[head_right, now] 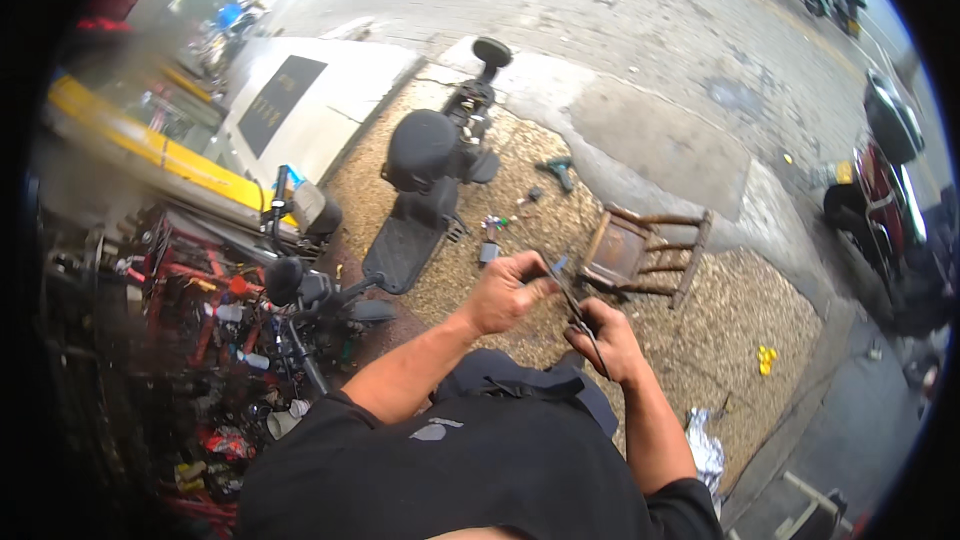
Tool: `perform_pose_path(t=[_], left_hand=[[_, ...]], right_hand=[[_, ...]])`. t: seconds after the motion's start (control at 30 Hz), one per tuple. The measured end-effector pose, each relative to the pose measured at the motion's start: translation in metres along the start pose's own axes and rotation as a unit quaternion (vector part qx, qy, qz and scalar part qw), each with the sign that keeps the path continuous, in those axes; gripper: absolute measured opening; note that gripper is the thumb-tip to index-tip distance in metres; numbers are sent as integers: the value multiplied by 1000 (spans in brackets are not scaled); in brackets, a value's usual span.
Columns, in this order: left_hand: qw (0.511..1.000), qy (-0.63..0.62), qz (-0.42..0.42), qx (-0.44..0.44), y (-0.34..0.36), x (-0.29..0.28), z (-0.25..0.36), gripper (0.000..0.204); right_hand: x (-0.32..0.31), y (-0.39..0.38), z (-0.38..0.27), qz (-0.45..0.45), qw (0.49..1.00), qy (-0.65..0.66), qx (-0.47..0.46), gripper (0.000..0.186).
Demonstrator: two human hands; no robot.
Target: The person kneels beside a scooter and works on the wiring under the seat. They disconnect and reconnect several wire harnesses, then use a power drill to remove screws from the seat assembly. The person retrieves pliers and cuts a wire, then continues to strip and prepare wire ends for connection.
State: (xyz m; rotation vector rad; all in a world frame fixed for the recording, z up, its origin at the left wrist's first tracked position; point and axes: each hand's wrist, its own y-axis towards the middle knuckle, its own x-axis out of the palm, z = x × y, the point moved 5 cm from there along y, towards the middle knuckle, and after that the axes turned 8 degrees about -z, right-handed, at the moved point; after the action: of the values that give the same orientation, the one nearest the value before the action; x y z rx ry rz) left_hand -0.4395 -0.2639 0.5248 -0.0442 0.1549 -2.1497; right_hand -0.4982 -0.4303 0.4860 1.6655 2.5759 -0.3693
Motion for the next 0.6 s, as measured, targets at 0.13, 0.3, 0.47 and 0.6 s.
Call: perform_pose_path(t=[0.13,0.3,0.47,0.6], left_hand=[[999,10,38,30,1,-2,1,15],[992,103,80,-1,1,-4,4,28],[978,174,111,1,3,-6,5,36],[985,124,116,-6,5,-9,1,38]], right_hand=[[0,-2,7,15,999,42,-2,25],[2,-4,11,48,996,70,-9,29],[-3,-9,6,81,996,27,29,25],[-5,-10,2,98,994,15,47,30]])
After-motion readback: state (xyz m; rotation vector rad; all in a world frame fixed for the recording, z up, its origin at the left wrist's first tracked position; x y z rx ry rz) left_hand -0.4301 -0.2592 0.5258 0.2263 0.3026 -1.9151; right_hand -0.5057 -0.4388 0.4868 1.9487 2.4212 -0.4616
